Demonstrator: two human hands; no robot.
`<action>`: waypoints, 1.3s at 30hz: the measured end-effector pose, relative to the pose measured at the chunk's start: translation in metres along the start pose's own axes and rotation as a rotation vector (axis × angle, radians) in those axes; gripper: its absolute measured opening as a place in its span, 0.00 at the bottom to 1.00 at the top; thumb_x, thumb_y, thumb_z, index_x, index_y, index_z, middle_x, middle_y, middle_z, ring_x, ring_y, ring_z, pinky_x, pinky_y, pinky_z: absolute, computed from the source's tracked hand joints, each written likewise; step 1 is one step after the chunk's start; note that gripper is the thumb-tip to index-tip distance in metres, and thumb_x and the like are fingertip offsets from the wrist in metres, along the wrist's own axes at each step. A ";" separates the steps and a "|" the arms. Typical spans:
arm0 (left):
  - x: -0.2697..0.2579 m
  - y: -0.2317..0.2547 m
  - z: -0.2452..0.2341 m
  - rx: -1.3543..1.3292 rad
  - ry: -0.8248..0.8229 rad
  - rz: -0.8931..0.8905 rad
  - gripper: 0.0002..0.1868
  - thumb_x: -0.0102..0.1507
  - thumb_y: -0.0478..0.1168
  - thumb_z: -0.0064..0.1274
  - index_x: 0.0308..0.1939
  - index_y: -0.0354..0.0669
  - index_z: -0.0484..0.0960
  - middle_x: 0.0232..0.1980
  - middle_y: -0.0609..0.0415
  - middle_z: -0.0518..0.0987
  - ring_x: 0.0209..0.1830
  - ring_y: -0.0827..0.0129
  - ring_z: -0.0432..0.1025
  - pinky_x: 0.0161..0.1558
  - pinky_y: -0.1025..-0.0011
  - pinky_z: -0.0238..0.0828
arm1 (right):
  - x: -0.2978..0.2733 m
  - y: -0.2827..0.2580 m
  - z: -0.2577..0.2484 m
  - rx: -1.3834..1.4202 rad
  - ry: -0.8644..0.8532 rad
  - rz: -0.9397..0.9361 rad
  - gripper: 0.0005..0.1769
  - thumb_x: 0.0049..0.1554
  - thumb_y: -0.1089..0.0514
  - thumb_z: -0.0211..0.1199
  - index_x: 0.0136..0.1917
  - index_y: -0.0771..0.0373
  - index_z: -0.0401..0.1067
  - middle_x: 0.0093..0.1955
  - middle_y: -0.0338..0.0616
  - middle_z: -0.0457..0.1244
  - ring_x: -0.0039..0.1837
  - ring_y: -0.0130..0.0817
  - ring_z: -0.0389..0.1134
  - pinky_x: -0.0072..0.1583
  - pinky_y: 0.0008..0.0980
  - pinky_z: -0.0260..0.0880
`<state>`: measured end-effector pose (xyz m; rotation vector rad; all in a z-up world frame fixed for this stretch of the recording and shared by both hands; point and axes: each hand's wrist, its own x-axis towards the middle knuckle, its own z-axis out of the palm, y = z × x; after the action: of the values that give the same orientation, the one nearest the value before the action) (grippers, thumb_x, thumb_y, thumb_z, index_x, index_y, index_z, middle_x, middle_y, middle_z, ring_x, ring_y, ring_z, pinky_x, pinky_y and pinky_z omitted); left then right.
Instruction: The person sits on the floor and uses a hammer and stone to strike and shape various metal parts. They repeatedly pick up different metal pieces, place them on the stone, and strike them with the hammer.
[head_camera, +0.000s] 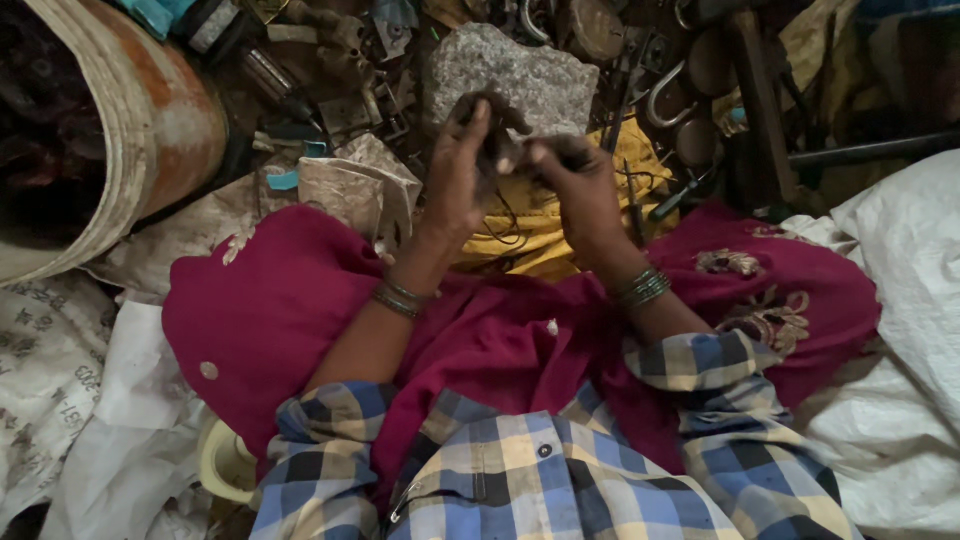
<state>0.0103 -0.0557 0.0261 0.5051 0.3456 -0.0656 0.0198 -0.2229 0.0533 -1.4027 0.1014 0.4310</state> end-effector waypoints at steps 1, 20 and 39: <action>0.000 0.000 0.000 0.018 -0.056 0.019 0.09 0.74 0.42 0.49 0.51 0.39 0.77 0.40 0.51 0.82 0.30 0.71 0.72 0.34 0.70 0.72 | 0.003 0.001 -0.007 -0.069 0.134 0.116 0.15 0.65 0.53 0.65 0.58 0.68 0.75 0.53 0.47 0.71 0.50 0.32 0.70 0.50 0.29 0.71; -0.005 -0.007 0.007 1.056 -0.218 0.467 0.09 0.72 0.40 0.55 0.52 0.39 0.79 0.40 0.54 0.82 0.33 0.74 0.75 0.36 0.73 0.71 | 0.020 -0.074 -0.101 -0.526 0.560 -0.196 0.33 0.68 0.44 0.68 0.78 0.58 0.60 0.78 0.54 0.55 0.77 0.47 0.62 0.76 0.49 0.65; -0.001 -0.001 0.005 1.084 -0.456 0.216 0.22 0.68 0.29 0.50 0.64 0.44 0.62 0.48 0.44 0.85 0.40 0.63 0.85 0.38 0.69 0.86 | 0.002 -0.069 -0.030 -0.680 -0.228 -0.023 0.14 0.56 0.63 0.73 0.56 0.59 0.80 0.48 0.38 0.73 0.52 0.26 0.73 0.55 0.29 0.75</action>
<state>0.0104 -0.0595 0.0304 1.5636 -0.2356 -0.1557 0.0514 -0.2585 0.1117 -2.0038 -0.2718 0.6381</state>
